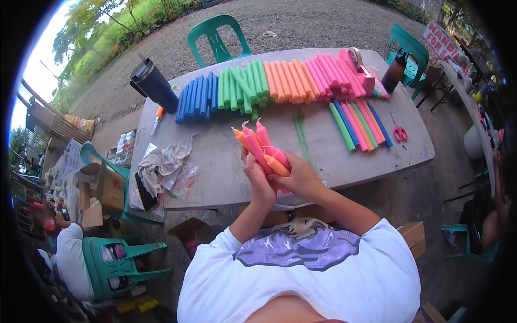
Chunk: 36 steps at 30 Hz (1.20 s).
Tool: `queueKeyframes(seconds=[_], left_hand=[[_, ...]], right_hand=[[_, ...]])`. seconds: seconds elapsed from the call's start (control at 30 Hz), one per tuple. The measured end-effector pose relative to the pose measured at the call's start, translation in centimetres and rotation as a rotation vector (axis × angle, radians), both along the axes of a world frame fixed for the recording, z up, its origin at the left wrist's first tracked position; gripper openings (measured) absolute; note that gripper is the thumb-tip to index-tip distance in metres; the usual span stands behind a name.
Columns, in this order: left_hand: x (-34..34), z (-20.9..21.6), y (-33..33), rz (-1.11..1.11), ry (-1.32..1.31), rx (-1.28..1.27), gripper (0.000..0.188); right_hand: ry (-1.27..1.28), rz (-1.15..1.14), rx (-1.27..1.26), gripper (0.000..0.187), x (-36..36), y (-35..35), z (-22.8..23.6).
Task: The person repeatedly picks up colorful cylindrical candles from a table, bundles them together by hand, and places the bundles back on the table. The person occasionally wipes the candles with a cloth. The process is repeated multiple times with different color combinations.
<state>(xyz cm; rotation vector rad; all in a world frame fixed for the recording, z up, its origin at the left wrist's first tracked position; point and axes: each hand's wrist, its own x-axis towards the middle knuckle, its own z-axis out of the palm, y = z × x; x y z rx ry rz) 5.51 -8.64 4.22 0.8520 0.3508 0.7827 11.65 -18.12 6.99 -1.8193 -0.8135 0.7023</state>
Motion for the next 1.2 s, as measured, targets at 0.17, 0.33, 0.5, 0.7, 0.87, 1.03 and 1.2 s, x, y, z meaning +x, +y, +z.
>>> queueKeyframes(seconds=[0.17, 0.33, 0.5, 0.7, 0.87, 1.03, 1.2], left_hand=[[2.1, 0.9, 1.8, -0.063, -0.012, 0.007, 0.05], [6.2, 3.1, 2.5, -0.228, 0.075, 0.156, 0.049], [10.4, 0.5, 3.0, -0.209, 0.155, 0.535, 0.047], [13.5, 1.4, 1.6, -0.059, 0.161, 0.788, 0.038], [20.8, 5.5, 5.6, -0.254, 0.433, 0.857, 0.047], [27.5, 3.4, 9.2, -0.13, 0.717, 1.137, 0.074], [28.2, 3.2, 7.9, -0.216, 0.699, 1.198, 0.085]], right_hand=[[0.48, 0.111, 0.136, 0.047, 4.4, -0.6, 0.6], [0.622, 0.007, 0.272, 0.044, 8.6, -1.1, 3.5], [0.707, -0.125, 0.276, 0.033, 10.4, -1.9, 2.3], [0.566, -0.236, 0.32, 0.037, 13.2, -1.9, 1.8], [0.139, -0.302, -0.025, 0.037, 22.4, 1.2, 4.5], [-0.184, -0.347, -0.221, 0.049, 29.0, 3.7, 3.3], [-0.522, -0.367, -0.425, 0.054, 31.8, 4.2, 0.6]])
